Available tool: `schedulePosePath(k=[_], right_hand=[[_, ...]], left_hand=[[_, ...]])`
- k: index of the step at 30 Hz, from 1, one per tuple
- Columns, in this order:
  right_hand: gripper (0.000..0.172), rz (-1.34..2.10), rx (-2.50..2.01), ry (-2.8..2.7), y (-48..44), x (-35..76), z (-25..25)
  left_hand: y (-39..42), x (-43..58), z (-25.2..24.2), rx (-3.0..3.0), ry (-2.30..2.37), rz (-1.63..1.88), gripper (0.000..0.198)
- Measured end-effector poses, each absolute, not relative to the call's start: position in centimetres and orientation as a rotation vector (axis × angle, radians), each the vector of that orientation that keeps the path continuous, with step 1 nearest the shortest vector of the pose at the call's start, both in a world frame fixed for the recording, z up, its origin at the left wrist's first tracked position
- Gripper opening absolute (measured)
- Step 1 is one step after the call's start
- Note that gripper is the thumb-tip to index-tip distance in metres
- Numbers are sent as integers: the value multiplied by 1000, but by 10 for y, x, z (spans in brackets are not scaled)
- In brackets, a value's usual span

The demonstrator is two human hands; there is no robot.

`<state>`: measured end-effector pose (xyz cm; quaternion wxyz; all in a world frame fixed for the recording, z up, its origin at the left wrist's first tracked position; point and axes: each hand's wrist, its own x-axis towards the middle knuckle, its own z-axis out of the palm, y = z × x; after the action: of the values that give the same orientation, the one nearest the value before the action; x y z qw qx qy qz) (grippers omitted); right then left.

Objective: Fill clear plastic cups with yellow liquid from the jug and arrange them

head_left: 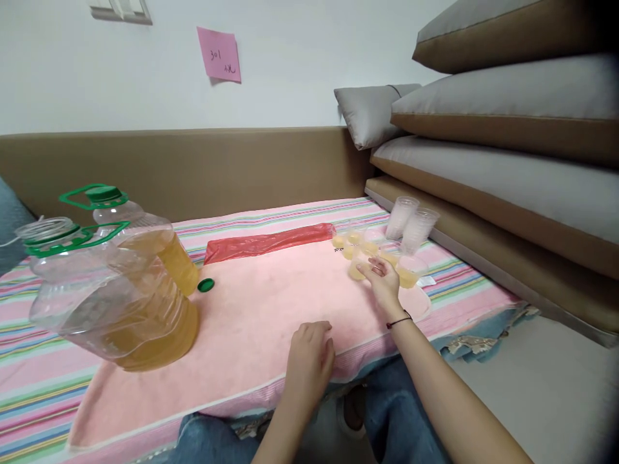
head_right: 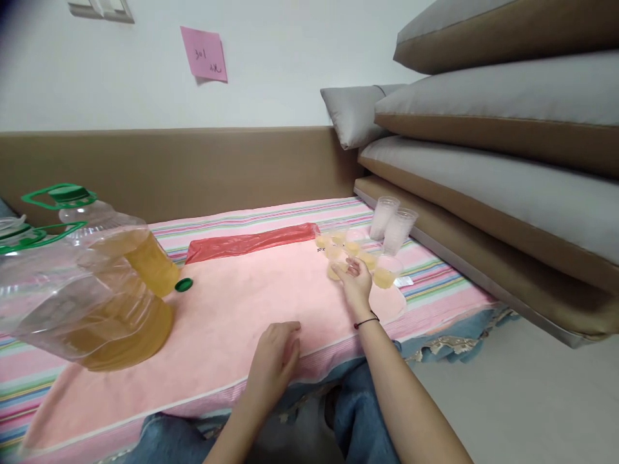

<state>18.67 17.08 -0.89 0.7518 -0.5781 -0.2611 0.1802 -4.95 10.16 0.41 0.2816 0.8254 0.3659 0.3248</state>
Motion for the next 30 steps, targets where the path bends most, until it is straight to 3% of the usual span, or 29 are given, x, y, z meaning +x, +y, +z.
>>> schedulePosePath(k=[30], right_hand=[[57, 73, -1460, -398, 207, 199, -33]], left_hand=[[102, -57, -5, 2339, 1082, 876, 23]])
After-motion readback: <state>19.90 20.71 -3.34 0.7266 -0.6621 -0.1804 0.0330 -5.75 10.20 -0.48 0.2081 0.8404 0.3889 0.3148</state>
